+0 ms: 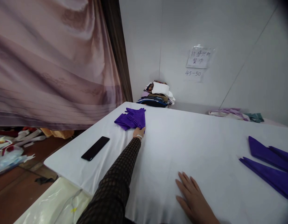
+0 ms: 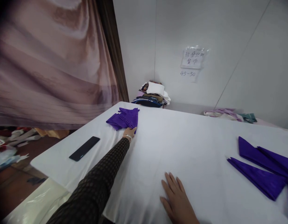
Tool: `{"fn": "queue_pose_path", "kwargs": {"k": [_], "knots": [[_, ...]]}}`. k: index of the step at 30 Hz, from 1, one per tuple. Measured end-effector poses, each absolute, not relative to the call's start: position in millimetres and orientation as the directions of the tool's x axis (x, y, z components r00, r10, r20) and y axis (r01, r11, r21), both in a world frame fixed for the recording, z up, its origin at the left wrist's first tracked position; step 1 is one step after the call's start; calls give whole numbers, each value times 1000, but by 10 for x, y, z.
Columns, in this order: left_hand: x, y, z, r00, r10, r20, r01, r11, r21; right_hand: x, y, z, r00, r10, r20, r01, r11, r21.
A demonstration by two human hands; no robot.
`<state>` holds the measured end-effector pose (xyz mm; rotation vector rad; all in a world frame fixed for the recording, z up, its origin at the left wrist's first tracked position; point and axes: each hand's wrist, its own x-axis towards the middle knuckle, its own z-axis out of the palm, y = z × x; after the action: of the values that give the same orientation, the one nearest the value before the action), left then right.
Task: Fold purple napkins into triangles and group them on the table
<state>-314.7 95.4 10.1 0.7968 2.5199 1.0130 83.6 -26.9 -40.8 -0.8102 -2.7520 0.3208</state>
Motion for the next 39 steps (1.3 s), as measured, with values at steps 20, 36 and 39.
{"fn": "queue_pose_path", "kwargs": {"k": [20,36,39], "knots": [[-2676,650,160,-637,745,200,711,466,527,855,-292,-407,-793,577,195,474,785,-399],[-685,-332,43,444,879,173,729,-467,501,649,350,32,-372,922,109,-111,72,-991],[-711,-325,-9,402,898,177,732,-431,527,693,307,14,-326,944,55,-231,-23,-973]]}}
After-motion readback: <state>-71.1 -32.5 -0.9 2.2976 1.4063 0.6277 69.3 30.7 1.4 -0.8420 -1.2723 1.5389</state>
